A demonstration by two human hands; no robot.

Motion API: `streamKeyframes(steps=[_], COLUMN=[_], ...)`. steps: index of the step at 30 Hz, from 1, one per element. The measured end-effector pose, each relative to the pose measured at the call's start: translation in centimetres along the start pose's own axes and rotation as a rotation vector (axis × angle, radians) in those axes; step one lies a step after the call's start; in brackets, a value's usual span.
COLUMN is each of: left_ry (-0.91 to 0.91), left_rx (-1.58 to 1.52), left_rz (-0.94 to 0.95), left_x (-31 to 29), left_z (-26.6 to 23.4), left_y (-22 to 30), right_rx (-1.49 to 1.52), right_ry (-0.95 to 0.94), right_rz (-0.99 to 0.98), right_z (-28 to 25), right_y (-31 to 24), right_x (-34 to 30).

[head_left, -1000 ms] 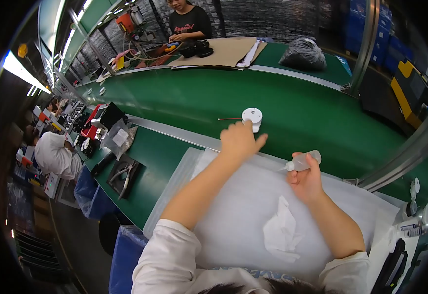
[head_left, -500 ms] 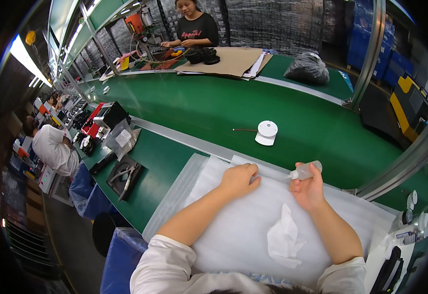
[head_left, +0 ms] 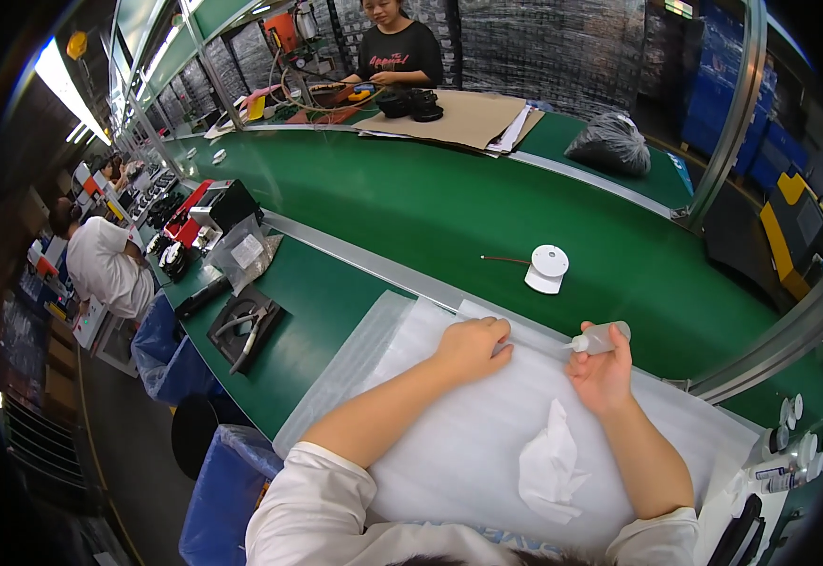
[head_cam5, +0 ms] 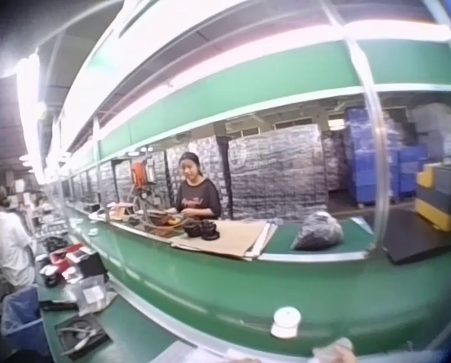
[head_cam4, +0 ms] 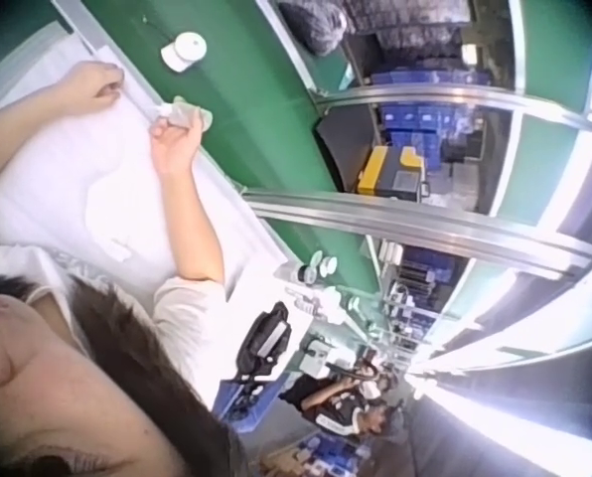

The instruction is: Apply glue from a squeeze bottle to plastic electronic parts at an assembly station.

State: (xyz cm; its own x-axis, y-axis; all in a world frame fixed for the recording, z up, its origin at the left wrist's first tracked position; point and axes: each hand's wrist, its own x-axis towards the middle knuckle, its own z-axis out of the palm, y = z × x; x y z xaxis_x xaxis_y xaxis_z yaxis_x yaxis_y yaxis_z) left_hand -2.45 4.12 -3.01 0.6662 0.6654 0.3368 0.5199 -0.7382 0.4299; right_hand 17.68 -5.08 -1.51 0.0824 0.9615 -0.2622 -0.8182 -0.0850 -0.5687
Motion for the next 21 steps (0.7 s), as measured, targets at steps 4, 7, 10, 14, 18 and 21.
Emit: streamKeyframes(steps=[4, 7, 10, 14, 18, 21], left_ry=[-0.011, -0.029, -0.021, -0.028, -0.024, -0.015], left_rx=[-0.001, 0.000, -0.007, -0.011, -0.005, -0.005], left_rz=[-0.014, -0.027, -0.019, -0.024, -0.025, -0.023], left_x=[-0.09, -0.08, -0.03, 0.06, -0.08, 0.17], left_z=[0.00, -0.18, -0.22, -0.18, -0.29, -0.42], left_y=[-0.11, -0.01, 0.10, 0.06, 0.10, 0.20], right_rx=[0.013, -0.045, -0.039, -0.035, -0.048, 0.033], right_ry=[-0.018, 0.061, 0.054, 0.038, 0.028, -0.050], right_rz=[0.006, 0.008, -0.010, -0.004, -0.007, -0.004], right_z=[-0.01, 0.70, 0.49, 0.33, 0.49, -0.08], right_y=[0.15, 0.23, 0.21, 0.13, 0.24, 0.09], right_x=[0.10, -0.02, -0.01, 0.09, -0.02, 0.18])
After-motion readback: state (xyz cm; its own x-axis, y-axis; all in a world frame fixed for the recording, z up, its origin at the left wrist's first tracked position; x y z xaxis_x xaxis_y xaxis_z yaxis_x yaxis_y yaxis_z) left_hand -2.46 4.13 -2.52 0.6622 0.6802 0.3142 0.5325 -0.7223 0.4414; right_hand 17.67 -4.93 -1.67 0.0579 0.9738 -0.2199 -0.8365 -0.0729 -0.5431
